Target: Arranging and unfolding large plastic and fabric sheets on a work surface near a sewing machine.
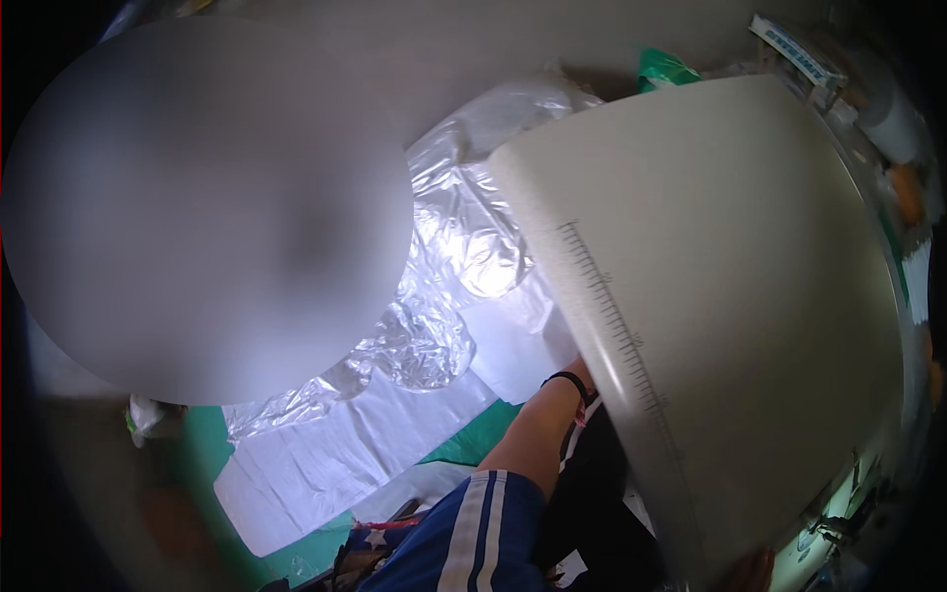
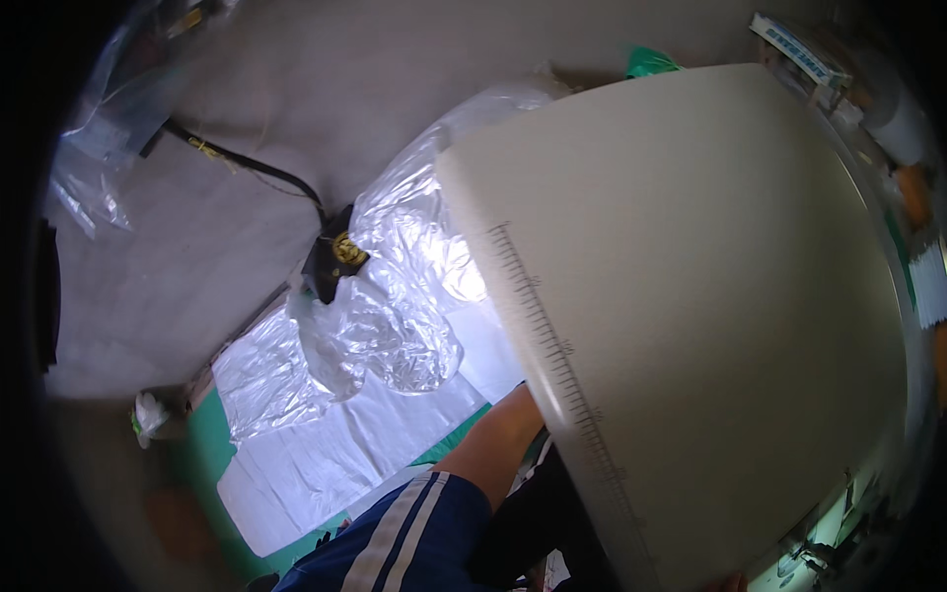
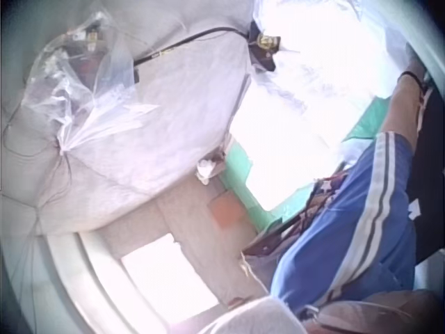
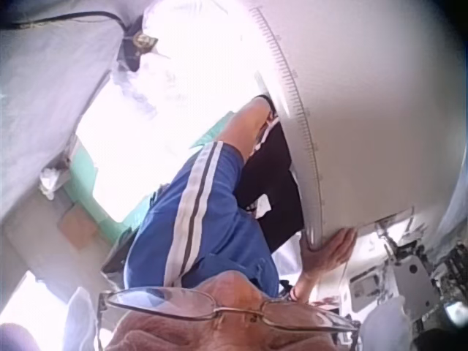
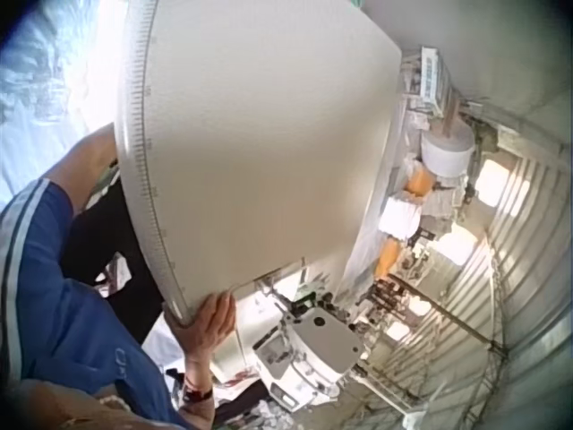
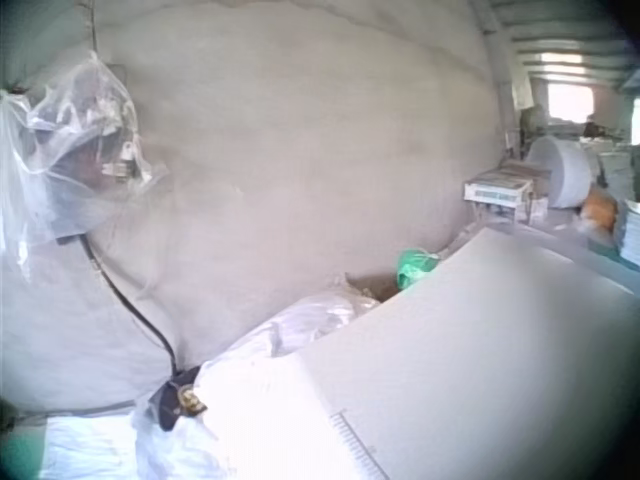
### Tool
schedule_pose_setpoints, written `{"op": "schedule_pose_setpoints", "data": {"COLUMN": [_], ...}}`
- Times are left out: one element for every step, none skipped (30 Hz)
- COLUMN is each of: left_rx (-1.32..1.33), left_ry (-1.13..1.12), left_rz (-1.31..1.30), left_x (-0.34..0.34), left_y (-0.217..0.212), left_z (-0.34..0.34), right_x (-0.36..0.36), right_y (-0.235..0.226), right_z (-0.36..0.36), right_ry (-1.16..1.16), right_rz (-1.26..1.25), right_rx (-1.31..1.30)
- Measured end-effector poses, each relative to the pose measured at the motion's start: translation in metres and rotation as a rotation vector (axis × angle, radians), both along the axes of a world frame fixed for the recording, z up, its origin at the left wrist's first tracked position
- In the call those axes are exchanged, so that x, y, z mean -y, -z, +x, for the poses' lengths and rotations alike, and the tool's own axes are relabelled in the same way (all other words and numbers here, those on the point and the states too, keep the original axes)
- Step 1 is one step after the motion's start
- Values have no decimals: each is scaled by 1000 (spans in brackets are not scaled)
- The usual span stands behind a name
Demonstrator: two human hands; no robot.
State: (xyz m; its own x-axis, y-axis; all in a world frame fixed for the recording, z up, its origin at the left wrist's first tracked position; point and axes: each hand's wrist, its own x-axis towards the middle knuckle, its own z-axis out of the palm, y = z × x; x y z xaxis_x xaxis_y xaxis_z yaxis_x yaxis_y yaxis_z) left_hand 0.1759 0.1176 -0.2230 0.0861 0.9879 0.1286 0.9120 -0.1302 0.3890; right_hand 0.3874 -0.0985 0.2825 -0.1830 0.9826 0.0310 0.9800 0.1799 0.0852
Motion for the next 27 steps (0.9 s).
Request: {"op": "schedule_pose_setpoints", "data": {"left_rx": [14,25,6,19,29,240,211,317,344,1010,974,1236,1085,1024,965,879,634,445,588,482,425,285,89,-24,70,291,508], "left_ry": [-6,-16,-44,-51,-59,-208,-345,-481,-660,-817,-1077,-1162,-1169,-1146,-1124,-1077,-973,-774,-692,-641,-453,-255,-188,-200,-295,-379,-463], "left_rz": [-2,-5,-16,-14,-12,-169,-268,-165,-223,-70,184,218,225,226,219,-2,-19,-42,-237,-318,-545,-459,-420,-339,-301,-392,-476], "left_x": [-1,-6,-24,-19,-14,-30,-29,-28,-21,-12,13,-9,-3,4,11,11,35,34,41,30,6,9,11,14,12,10,8], "left_y": [-1,-4,-11,-13,-18,-51,-65,-84,-93,-104,-112,-132,-150,-162,-171,-182,-157,-143,-128,-126,-167,-193,-198,-184,-167,-164,-165], "left_z": [-17,-33,-58,-83,-99,-59,-91,-118,-180,-239,-325,-288,-305,-319,-321,-311,-350,-317,-303,-234,-152,-116,-101,-97,-107,-109,-117], "right_x": [1,1,1,2,4,8,11,12,11,9,8,9,9,8,10,11,10,9,9,12,16,18,20,22,21,20,21], "right_y": [0,0,1,2,3,3,-1,-4,-5,-6,-5,-8,-9,-8,-9,-10,-7,-6,-4,-3,-10,-14,-14,-12,-10,-9,-8], "right_z": [0,0,-2,-2,-2,3,2,1,-3,-5,-8,-5,-6,-9,-9,-9,-15,-16,-18,-13,-5,-5,-7,-9,-11,-11,-12], "right_ry": [-18,-22,-44,-62,-60,16,9,30,22,6,-57,-24,-14,-14,-13,0,-67,-92,-125,-80,-8,12,-18,-40,-63,-71,-73], "right_rz": [-3,7,9,10,8,25,39,34,21,33,22,36,53,48,38,50,45,53,55,49,52,74,59,73,89,85,87], "right_rx": [-11,-9,-37,-49,-31,97,99,106,69,49,-43,24,40,21,8,29,-49,-57,-93,-36,54,74,58,41,21,25,22]}}
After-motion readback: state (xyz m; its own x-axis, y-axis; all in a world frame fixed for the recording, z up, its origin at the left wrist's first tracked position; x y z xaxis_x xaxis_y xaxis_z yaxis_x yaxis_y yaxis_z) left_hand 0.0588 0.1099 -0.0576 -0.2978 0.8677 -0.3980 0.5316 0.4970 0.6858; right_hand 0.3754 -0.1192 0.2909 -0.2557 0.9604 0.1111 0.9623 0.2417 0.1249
